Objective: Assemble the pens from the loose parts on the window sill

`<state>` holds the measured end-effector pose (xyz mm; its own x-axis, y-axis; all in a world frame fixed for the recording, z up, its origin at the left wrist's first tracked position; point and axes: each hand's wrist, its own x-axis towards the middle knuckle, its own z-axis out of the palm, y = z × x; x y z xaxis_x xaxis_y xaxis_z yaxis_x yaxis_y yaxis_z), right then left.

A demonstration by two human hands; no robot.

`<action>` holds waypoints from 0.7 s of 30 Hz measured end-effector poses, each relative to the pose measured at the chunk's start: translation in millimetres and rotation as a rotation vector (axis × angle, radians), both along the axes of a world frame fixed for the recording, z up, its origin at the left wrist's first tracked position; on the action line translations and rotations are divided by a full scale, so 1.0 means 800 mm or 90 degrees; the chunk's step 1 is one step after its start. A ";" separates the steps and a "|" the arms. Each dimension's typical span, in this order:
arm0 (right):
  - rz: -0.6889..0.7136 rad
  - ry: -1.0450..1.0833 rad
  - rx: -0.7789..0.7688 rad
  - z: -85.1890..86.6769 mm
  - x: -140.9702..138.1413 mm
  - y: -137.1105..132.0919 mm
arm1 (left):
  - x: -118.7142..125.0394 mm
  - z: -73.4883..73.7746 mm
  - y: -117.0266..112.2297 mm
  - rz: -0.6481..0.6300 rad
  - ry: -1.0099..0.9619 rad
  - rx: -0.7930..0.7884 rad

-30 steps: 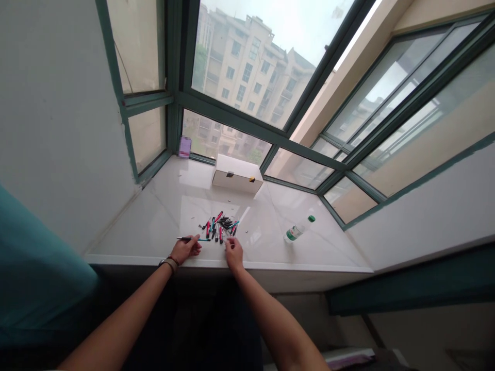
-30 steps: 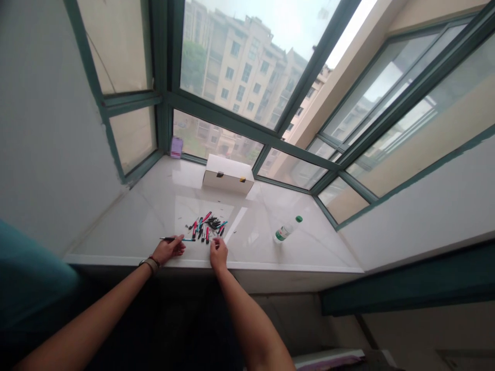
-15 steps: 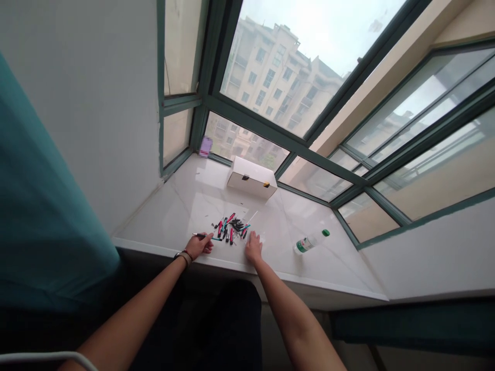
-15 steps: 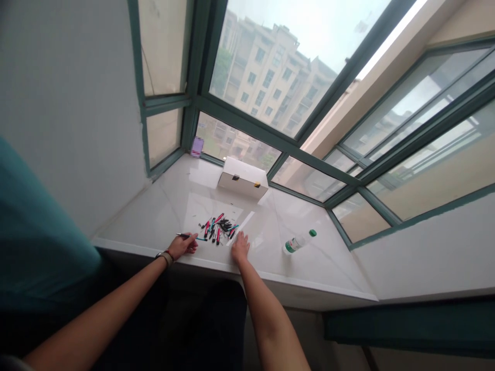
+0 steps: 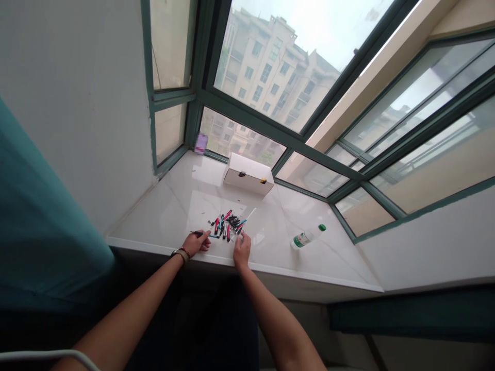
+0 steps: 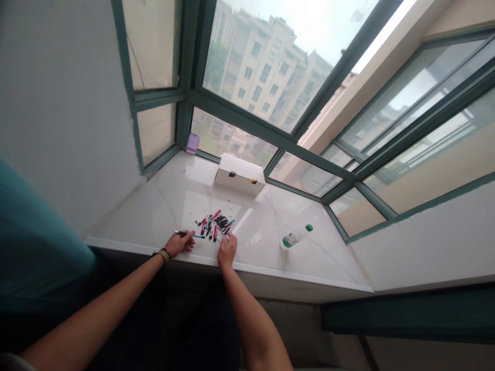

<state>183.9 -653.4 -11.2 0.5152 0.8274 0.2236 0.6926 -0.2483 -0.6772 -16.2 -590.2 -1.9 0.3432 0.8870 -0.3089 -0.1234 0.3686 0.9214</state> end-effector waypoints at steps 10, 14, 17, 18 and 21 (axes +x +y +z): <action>0.155 0.148 -0.131 0.017 -0.043 -0.001 | -0.004 0.005 -0.004 -0.071 0.008 0.055; 0.244 0.244 -0.166 0.021 -0.025 0.000 | 0.009 0.007 -0.009 -0.129 0.078 0.130; 0.287 0.264 -0.172 0.018 -0.018 -0.002 | 0.017 0.006 -0.011 -0.146 0.096 0.135; 0.296 0.266 -0.173 0.017 -0.018 -0.002 | 0.018 0.006 -0.010 -0.149 0.095 0.126; 0.308 0.282 -0.165 0.017 -0.019 -0.003 | 0.018 0.005 -0.009 -0.148 0.101 0.103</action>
<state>168.9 -655.8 2.3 0.0736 0.9847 -0.1578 0.4392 -0.1741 -0.8813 -2.1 -597.1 2.2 0.5017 0.8322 -0.2360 0.0967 0.2172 0.9713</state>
